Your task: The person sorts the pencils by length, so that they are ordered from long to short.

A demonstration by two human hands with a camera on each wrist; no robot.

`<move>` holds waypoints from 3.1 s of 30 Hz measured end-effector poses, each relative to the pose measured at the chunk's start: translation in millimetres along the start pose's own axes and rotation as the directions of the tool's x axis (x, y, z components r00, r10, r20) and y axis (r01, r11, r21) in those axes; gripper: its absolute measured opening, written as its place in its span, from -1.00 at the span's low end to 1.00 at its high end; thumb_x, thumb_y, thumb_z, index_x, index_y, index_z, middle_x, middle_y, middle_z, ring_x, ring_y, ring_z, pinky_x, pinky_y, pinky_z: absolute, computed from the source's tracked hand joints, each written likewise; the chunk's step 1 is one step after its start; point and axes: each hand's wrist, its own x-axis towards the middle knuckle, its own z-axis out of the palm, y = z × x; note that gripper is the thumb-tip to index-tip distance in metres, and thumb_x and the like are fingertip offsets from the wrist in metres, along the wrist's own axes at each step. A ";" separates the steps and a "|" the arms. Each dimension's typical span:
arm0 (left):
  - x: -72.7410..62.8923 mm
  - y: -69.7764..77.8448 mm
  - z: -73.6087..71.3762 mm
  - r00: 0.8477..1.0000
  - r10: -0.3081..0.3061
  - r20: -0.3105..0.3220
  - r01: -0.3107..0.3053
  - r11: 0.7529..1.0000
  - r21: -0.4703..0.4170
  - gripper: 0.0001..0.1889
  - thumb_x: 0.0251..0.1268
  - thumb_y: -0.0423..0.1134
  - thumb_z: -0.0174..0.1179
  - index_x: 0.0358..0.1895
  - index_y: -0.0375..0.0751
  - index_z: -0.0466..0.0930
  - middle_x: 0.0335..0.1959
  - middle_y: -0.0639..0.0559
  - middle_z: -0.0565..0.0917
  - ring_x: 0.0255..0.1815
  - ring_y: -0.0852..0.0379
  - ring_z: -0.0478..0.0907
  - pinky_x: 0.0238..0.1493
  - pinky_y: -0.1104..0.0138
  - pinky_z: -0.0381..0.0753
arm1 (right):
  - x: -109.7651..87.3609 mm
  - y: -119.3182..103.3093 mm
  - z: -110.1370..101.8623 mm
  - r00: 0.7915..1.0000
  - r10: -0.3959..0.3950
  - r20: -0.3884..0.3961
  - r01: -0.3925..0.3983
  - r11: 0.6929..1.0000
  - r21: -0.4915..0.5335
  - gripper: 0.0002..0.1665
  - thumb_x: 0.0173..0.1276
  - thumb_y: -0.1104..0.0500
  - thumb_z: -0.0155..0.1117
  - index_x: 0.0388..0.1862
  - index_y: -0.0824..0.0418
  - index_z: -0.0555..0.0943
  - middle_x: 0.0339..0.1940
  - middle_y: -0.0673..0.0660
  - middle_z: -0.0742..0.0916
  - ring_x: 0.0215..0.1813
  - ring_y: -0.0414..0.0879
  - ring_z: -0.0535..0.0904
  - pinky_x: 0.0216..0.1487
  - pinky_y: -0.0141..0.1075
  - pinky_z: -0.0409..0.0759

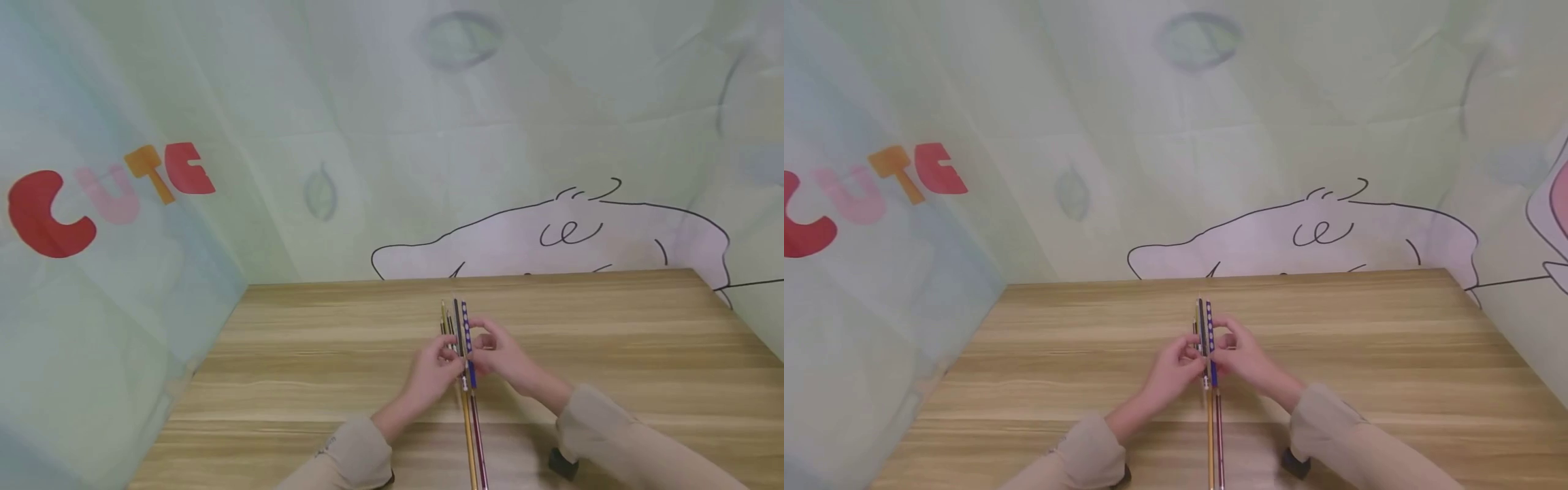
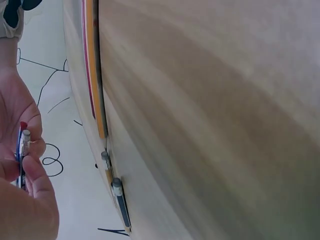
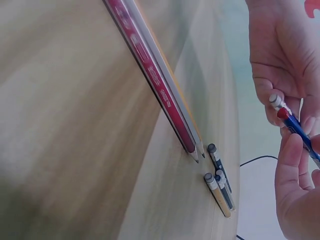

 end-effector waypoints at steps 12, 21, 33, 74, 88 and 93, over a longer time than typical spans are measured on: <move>-7.5 -4.0 9.8 1.000 -0.021 0.016 0.022 0.999 -0.037 -0.56 0.03 -0.33 0.15 0.05 -0.31 0.39 -0.40 -0.03 0.57 -0.52 0.27 0.52 -0.45 0.35 0.58 | -15.0 3.8 -4.5 0.999 0.028 0.027 -0.027 0.999 -0.025 -0.38 0.18 0.34 0.05 0.25 0.25 0.16 -0.35 0.13 0.55 -0.39 -0.08 0.53 -0.31 -0.15 0.59; -14.2 -0.7 13.5 0.999 -0.020 0.042 0.022 0.999 -0.045 -0.57 0.05 -0.33 0.15 0.05 -0.31 0.38 -0.43 -0.01 0.58 -0.57 0.21 0.49 -0.50 0.32 0.57 | -22.0 6.7 -6.3 0.999 0.015 0.031 -0.014 0.999 -0.047 -0.39 0.17 0.34 0.07 0.23 0.27 0.19 -0.35 0.17 0.58 -0.40 -0.08 0.53 -0.37 -0.23 0.57; -26.2 3.0 17.4 0.994 -0.049 0.102 0.053 0.998 -0.034 -0.49 -0.02 -0.38 0.18 0.10 -0.25 0.33 -0.44 0.04 0.55 -0.57 0.25 0.48 -0.54 0.48 0.52 | -38.4 8.8 -10.3 0.999 0.032 -0.013 -0.033 0.998 -0.059 -0.33 0.12 0.36 0.10 0.23 0.36 0.14 -0.39 0.19 0.57 -0.45 -0.13 0.52 -0.42 -0.26 0.58; -78.0 -4.2 43.9 0.938 -0.243 0.246 0.256 0.967 -0.020 -0.34 -0.09 -0.49 0.18 0.19 -0.21 0.19 -0.61 0.06 0.53 -0.67 0.22 0.45 -0.61 0.43 0.50 | -94.4 35.1 -11.7 0.993 0.106 0.056 -0.101 0.991 -0.088 -0.33 0.11 0.33 0.12 0.18 0.47 0.12 -0.47 0.11 0.56 -0.54 -0.22 0.47 -0.50 -0.35 0.52; -81.0 -5.0 43.5 0.931 -0.245 0.271 0.249 0.968 0.020 -0.15 -0.12 -0.53 0.12 0.34 -0.24 -0.08 -0.68 0.07 0.53 -0.76 0.23 0.41 -0.72 0.44 0.45 | -99.4 44.0 -8.5 0.990 0.094 0.106 -0.088 0.994 -0.061 -0.38 0.12 0.34 0.09 0.13 0.54 0.13 -0.52 0.05 0.53 -0.58 -0.27 0.45 -0.56 -0.39 0.48; -80.9 -1.4 42.9 0.934 -0.239 0.266 0.231 0.971 0.062 -0.15 -0.12 -0.51 0.11 0.34 -0.21 -0.07 -0.70 0.09 0.52 -0.78 0.23 0.39 -0.75 0.47 0.39 | -99.5 43.9 -7.3 0.988 0.108 0.106 -0.102 0.993 -0.059 -0.38 0.12 0.35 0.07 0.13 0.54 0.12 -0.53 0.05 0.52 -0.59 -0.27 0.43 -0.57 -0.41 0.47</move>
